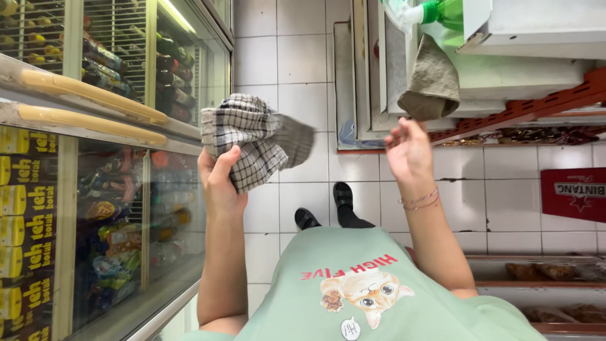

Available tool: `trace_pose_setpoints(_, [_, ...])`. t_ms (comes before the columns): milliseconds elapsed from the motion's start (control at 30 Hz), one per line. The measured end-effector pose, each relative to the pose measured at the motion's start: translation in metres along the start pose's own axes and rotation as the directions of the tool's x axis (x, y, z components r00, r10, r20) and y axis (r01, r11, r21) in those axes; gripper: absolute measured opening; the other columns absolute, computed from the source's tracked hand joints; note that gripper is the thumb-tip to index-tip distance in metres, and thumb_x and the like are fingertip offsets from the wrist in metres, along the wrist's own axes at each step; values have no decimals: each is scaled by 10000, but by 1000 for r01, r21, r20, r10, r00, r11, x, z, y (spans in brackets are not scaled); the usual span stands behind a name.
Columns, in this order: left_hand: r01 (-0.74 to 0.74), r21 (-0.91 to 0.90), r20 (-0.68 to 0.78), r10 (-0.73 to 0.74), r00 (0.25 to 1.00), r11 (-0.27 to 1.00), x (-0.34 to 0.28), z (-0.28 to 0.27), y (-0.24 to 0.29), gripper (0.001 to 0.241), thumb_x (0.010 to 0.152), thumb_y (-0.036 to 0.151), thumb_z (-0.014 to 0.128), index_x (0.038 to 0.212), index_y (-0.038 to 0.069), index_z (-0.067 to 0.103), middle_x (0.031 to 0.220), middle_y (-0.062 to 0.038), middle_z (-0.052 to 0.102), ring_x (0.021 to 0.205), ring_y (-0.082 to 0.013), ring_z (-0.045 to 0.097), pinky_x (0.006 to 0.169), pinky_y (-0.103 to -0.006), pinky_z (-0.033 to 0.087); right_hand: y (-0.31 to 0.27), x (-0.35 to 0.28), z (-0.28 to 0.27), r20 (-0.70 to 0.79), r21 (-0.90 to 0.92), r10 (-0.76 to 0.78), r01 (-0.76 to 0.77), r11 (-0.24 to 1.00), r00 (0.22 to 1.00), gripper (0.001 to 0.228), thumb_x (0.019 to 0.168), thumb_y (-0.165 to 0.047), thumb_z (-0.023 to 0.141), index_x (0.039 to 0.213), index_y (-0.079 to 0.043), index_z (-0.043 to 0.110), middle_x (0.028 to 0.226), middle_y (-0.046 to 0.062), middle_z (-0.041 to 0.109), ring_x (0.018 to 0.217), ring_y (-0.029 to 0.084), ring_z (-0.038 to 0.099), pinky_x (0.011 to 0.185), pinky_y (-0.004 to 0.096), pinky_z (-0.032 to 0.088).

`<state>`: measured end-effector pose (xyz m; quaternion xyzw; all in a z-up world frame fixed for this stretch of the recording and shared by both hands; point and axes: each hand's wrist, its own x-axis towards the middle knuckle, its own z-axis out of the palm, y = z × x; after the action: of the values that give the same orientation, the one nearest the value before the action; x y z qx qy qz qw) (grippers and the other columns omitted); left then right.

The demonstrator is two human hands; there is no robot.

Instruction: The person cleans the glass door of a commercial refrigerator using a cloth and a spray bottle. They wipe the surface repeatedly, spray cleaner, and continue wiping different sections of the door.

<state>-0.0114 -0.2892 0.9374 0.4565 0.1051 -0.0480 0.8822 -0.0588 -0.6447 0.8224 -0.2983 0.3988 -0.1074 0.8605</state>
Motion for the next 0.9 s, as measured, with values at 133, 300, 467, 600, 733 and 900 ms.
trace_pose_setpoints(133, [54,-32,149,-49,988,998,-9,-2,11,251,846,-23,638,1094,-61,655,1009,-130,716,876,-217,705,771,-353,601,19,-39,17,172,-191,45,-12,982,984,679,877,-116,682,1493,-204,411,1151,-5,514,1003,152,529,882,364,444])
trace_pose_setpoints(300, [160,16,545,-143,826,987,-14,-22,18,402,742,-51,666,1139,-112,672,1103,-166,743,974,-207,709,867,-330,573,26,-98,78,876,-451,-249,885,-118,413,1153,664,-254,875,1589,-31,222,1527,236,302,1366,413,350,1077,527,279])
trace_pose_setpoints(467, [116,-6,491,-98,866,993,-8,-54,31,512,720,-75,707,1226,-89,630,1155,-162,741,986,-209,694,866,-326,538,19,-116,121,891,-448,244,831,329,384,745,711,-171,890,1387,-66,595,1238,131,663,1180,207,595,1038,349,491])
trace_pose_setpoints(600, [30,-403,275,90,957,915,7,-68,55,595,834,262,540,1353,-28,528,1279,-129,640,1147,-252,613,1004,-444,470,43,-119,122,726,-664,507,667,339,465,360,827,-141,858,1144,-6,752,954,88,767,884,181,602,816,339,486])
trace_pose_setpoints(733, [132,-332,157,-83,984,934,14,-80,64,865,908,663,357,1520,56,425,1466,-107,550,1339,-290,532,1123,-558,384,83,-125,120,829,-543,430,325,775,358,330,916,-78,760,1209,51,682,1095,44,765,998,97,658,919,291,539])
trace_pose_setpoints(900, [423,25,125,-423,898,906,-35,-115,33,1133,914,833,148,1385,-111,562,1405,-223,631,1334,-323,550,1142,-469,333,117,-133,135,791,-502,434,52,863,432,414,905,-80,747,1284,25,620,1134,58,743,1014,111,677,920,301,555])
